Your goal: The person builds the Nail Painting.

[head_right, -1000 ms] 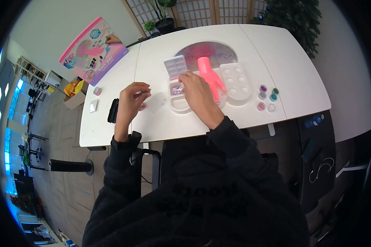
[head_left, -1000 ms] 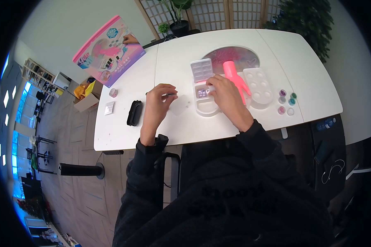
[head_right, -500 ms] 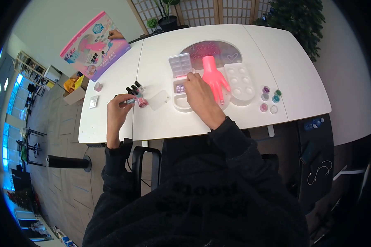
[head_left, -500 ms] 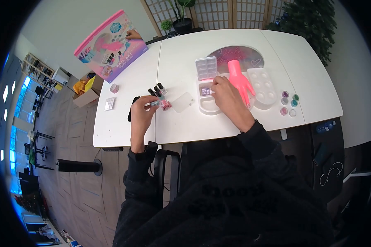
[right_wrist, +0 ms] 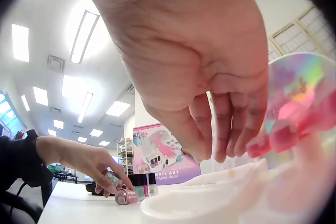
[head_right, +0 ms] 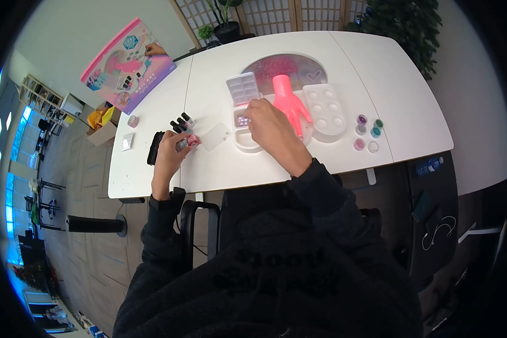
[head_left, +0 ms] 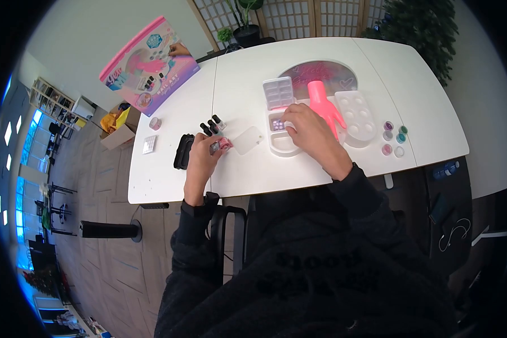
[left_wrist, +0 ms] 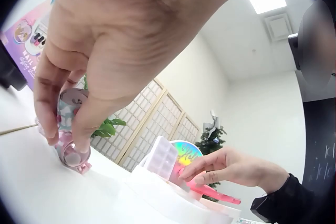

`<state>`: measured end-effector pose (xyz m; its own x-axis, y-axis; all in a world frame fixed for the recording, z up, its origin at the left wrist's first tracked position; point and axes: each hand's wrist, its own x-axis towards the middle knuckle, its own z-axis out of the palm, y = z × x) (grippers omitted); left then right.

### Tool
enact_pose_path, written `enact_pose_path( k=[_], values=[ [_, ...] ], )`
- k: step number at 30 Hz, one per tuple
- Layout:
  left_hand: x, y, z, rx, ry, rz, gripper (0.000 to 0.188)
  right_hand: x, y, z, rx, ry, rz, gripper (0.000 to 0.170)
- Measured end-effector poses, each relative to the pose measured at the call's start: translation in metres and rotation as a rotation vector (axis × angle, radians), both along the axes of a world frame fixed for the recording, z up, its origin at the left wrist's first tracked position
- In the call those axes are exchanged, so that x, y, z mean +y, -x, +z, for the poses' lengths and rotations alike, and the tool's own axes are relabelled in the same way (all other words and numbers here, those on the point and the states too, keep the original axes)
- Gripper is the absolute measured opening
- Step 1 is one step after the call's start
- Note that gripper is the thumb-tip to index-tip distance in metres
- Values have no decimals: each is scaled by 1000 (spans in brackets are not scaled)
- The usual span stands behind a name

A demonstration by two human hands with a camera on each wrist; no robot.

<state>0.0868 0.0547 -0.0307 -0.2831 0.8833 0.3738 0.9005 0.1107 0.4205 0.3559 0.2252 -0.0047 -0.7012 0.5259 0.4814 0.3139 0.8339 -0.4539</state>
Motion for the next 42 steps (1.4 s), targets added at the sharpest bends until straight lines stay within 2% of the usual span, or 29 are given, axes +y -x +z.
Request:
enact_pose_path(
  k=[3, 9, 11, 12, 16, 17, 18, 19, 21, 22, 24, 28, 30, 33, 37, 40, 42],
  values=[
    [4, 0, -5, -67, 18, 50, 38, -3, -1, -1, -7, 41, 28, 13],
    [8, 1, 0, 44, 10, -1, 34, -4, -2, 0, 32, 35, 64, 13],
    [8, -2, 9, -127, 137, 70, 31, -5, -2, 1, 65, 42, 75, 13],
    [8, -5, 14, -127, 137, 68, 31, -5, -2, 1, 97, 49, 88, 13],
    [10, -26, 42, -236, 37, -95, 30, -12, 1, 10, 46, 136, 128, 17],
    [13, -35, 50, -302, 23, -176, 31, -14, 5, 8, 110, 221, 154, 20],
    [16, -45, 56, -301, 23, -175, 31, -16, 7, 7, 175, 306, 179, 23],
    [19, -54, 62, -343, 21, -243, 31, -15, 8, 7, 176, 305, 179, 23],
    [27, -66, 70, -401, 51, -350, 33, -15, 10, 11, 123, 495, 279, 36],
    [31, -70, 73, -399, 50, -352, 33, -16, 8, 14, 125, 493, 277, 36],
    [39, -79, 75, -407, 2, -405, 33, -21, 2, 26, 174, 721, 286, 34],
    [49, -86, 75, -443, -39, -450, 34, -11, -6, 18, 237, 744, 232, 35],
    [52, -86, 70, -453, -53, -452, 36, -9, -11, 23, 313, 961, 286, 34],
    [54, -90, 67, -453, -51, -464, 41, -3, -13, 19, 352, 1098, 306, 34],
    [56, -100, 71, -402, -19, -535, 47, 1, -15, 13, 393, 1131, 289, 35],
    [61, -104, 72, -424, -45, -473, 44, 1, -22, 15, 335, 1038, 210, 35],
    [67, -97, 67, -406, -61, -445, 43, 5, -28, 16, 295, 866, 70, 34]
  ],
)
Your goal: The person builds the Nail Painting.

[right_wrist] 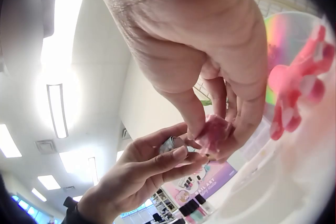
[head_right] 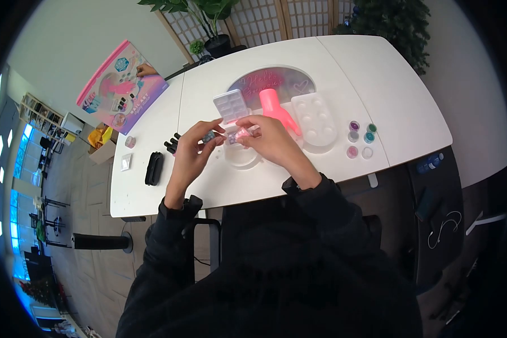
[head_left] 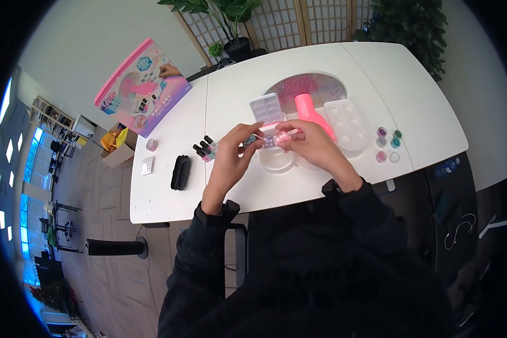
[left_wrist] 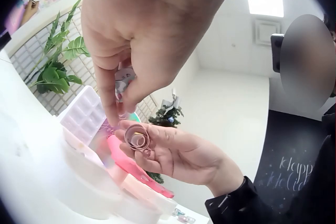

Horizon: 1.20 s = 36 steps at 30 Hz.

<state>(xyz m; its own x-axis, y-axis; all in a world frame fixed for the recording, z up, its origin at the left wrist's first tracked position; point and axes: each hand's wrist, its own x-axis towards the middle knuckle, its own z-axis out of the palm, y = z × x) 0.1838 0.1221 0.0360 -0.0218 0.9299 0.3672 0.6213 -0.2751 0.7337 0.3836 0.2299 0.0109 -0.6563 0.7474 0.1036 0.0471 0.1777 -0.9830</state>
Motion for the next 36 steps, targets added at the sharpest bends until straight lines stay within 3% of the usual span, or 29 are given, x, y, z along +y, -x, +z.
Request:
enact_pose_path(
  k=[2, 4, 6, 7, 13, 14, 15, 21, 25, 28, 30, 36],
  values=[
    [8, 8, -8, -155, 143, 72, 42, 8, -3, -4, 11, -84, -40, 32],
    [16, 15, -18, -141, 158, 78, 40, 14, -4, -6, 20, -170, -79, 30],
    [24, 19, -27, 270, 9, 32, 37, 18, -5, -4, -40, -230, -100, 25],
    [27, 19, -32, 346, -28, 15, 38, 18, -4, -3, -41, -232, -100, 25],
    [31, 8, -34, 500, -45, 24, 36, 21, 9, -7, 41, -302, -97, 26],
    [29, 7, -35, 512, -38, 26, 37, 22, 11, -9, -6, -435, -122, 26],
    [28, 8, -36, 510, -33, 26, 37, 22, 13, -11, -53, -568, -144, 27],
    [24, 8, -34, 443, 77, -75, 36, 17, 25, -14, -69, -610, -158, 25],
    [30, 12, -43, 424, -28, -28, 38, 14, 33, -25, -131, -692, -191, 24],
    [40, 16, -45, 311, -35, -17, 42, 10, 30, -25, -226, -725, -163, 26],
    [44, 16, -45, 228, -21, -26, 45, 10, 29, -21, -359, -734, -5, 27],
    [52, 15, -51, 179, -107, -23, 41, 8, 30, -36, -330, -866, 3, 34]
  ],
)
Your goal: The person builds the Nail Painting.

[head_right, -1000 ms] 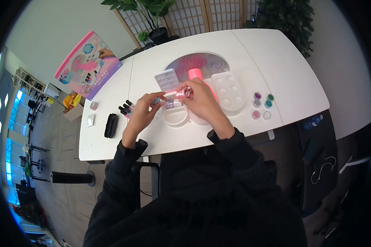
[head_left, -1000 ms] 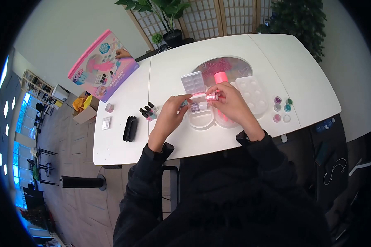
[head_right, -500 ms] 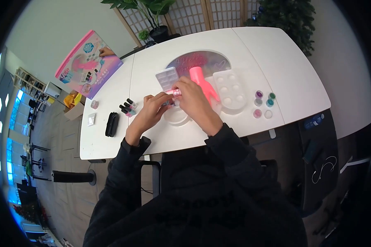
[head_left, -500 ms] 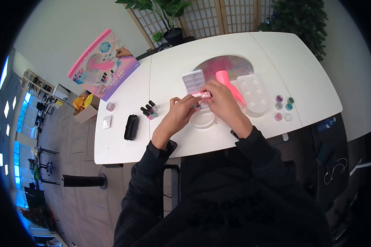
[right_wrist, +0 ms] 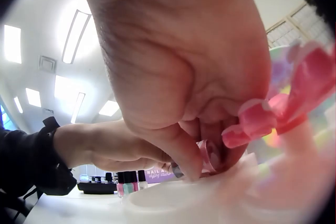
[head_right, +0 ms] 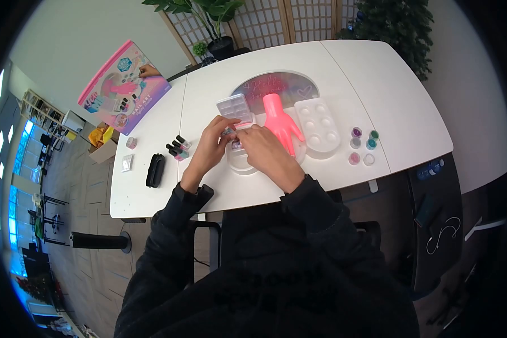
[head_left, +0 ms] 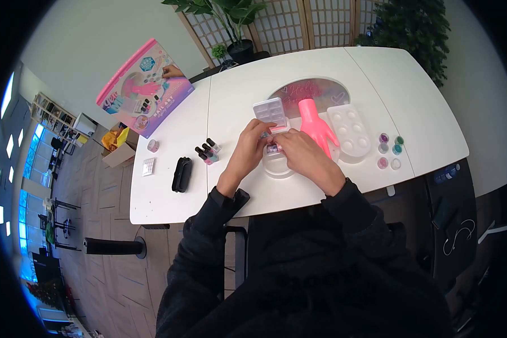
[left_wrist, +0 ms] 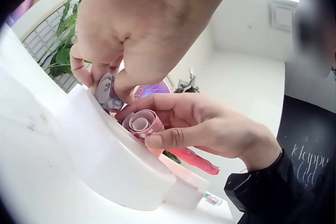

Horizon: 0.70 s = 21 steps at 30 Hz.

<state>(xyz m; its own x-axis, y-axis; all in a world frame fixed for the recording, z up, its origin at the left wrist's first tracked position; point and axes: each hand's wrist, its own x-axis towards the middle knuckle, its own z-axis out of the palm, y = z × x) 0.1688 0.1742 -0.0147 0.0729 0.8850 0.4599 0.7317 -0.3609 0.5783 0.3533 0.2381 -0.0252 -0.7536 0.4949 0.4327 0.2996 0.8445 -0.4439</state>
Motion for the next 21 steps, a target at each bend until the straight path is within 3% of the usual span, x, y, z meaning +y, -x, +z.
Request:
enact_pose_path(
  k=[5, 8, 11, 15, 21],
  values=[
    [0, -4, -1, -135, -4, 131, 35, -6, -3, -9, 5, -137, 6, 31],
    [0, -1, 2, -15, -89, 124, 31, -14, -4, -7, 1, -161, -25, 27],
    [3, -1, 2, -121, 45, 95, 28, -17, -5, -8, -4, -161, -29, 24],
    [2, -6, 1, -133, -16, 81, 28, -18, -7, -8, 15, -167, -32, 21],
    [-8, -3, 5, 75, 42, 125, 30, -18, -8, -8, 0, -165, -31, 17]
  ],
)
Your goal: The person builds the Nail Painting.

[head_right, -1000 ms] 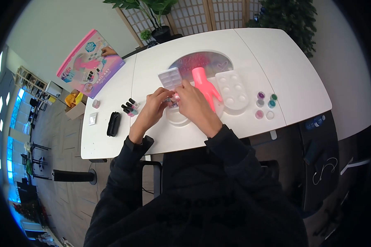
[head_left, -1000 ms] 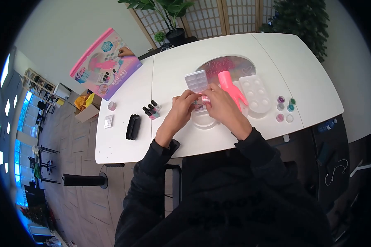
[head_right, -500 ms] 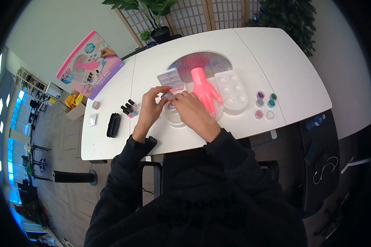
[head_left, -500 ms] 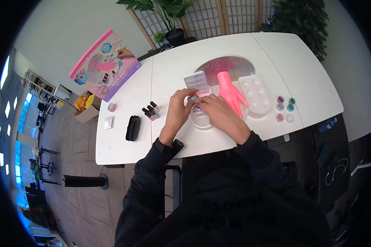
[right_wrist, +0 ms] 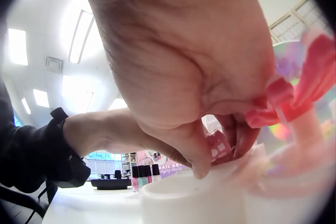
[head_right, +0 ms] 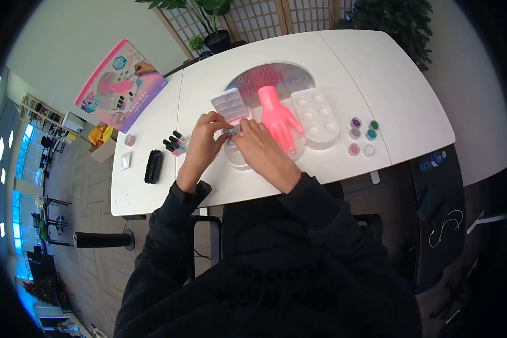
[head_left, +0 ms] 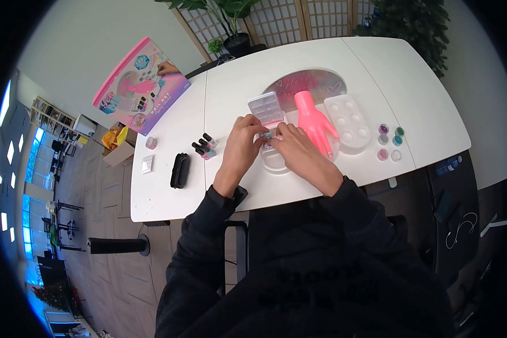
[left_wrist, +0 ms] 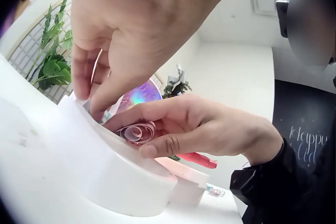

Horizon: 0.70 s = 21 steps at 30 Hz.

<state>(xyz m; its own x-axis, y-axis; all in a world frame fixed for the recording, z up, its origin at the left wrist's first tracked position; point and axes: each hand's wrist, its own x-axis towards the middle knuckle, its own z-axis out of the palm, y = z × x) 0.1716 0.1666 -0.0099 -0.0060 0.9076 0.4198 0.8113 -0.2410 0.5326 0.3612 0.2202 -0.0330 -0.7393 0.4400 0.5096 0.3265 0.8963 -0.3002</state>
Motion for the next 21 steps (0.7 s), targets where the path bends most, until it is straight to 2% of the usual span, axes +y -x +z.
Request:
enact_pose_path(
  k=[2, 6, 8, 12, 14, 21],
  values=[
    [-3, 0, 3, 253, -76, 46, 25, 1, 0, -1, 0, 3, 3, 17],
    [-3, -7, 5, 305, -20, 131, 26, 0, -1, 1, 3, 7, 6, 16],
    [-3, -11, 6, 417, -21, 149, 19, 1, 1, -1, 16, 4, 9, 16],
    [-5, -12, 4, 450, 11, 125, 15, 2, 1, -3, 1, 11, 9, 15],
    [-6, -12, 3, 432, 27, 116, 5, 3, 0, -2, -15, 10, 8, 15],
    [-5, -16, 6, 506, 76, 143, 7, 3, 0, 3, -47, 57, 14, 19]
  ],
)
